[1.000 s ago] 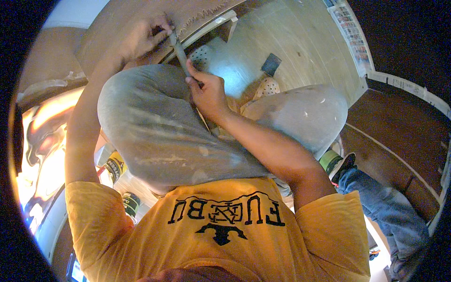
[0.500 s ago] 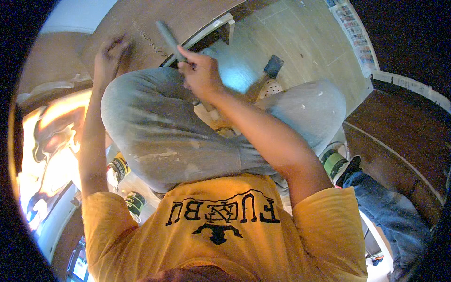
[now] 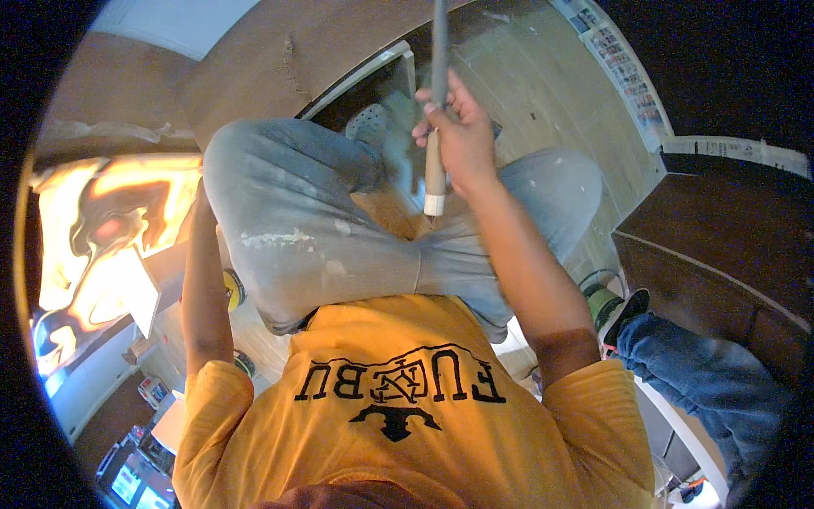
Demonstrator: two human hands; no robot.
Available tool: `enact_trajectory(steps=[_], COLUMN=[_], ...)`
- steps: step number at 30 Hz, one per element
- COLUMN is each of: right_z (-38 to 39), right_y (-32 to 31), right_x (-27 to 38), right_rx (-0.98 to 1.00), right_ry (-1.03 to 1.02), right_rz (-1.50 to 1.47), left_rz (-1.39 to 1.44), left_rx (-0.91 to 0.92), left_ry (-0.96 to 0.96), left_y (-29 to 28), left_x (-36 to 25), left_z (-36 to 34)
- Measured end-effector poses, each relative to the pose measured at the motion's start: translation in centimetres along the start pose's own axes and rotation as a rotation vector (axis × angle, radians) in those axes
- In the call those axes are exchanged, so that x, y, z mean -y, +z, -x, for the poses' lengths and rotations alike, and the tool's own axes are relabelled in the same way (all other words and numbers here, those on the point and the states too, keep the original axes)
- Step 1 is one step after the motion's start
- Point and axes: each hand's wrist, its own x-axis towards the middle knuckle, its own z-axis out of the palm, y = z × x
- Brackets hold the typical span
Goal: The person sits on the floor and uses a chisel to carve a decorative pattern into a wooden board. They then use scissors to trim the carved material and a sanding block to smooth the surface.
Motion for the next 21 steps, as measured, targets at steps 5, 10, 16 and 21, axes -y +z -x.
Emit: enact_trajectory(steps=[5, 10, 16, 21], right_z=[1.0, 2.0, 4.9, 4.8], right_y=[1.6, 2.8, 3.9, 4.9], right_x=[-2.9, -6.4, -5.5, -6.9], right_rx=[0.141, 0.188, 0.195, 0.218], right_ry=[0.126, 0.233, 0.278, 0.294], right_rz=[-0.035, -0.088, 0.014, 0.035], left_rz=[-0.079, -0.15, -0.684, -0.674], left_rx=[-0.021, 0.0, 0.329, 0.267], left_ry=[0.107, 0.175, -0.023, -0.153], left_y=[-0.1, -0.9, -1.7, -1.8], left_x=[-1.2, -1.3, -6.7, -9.8], left_z=[-0.5, -1.2, -0.5, 1.7])
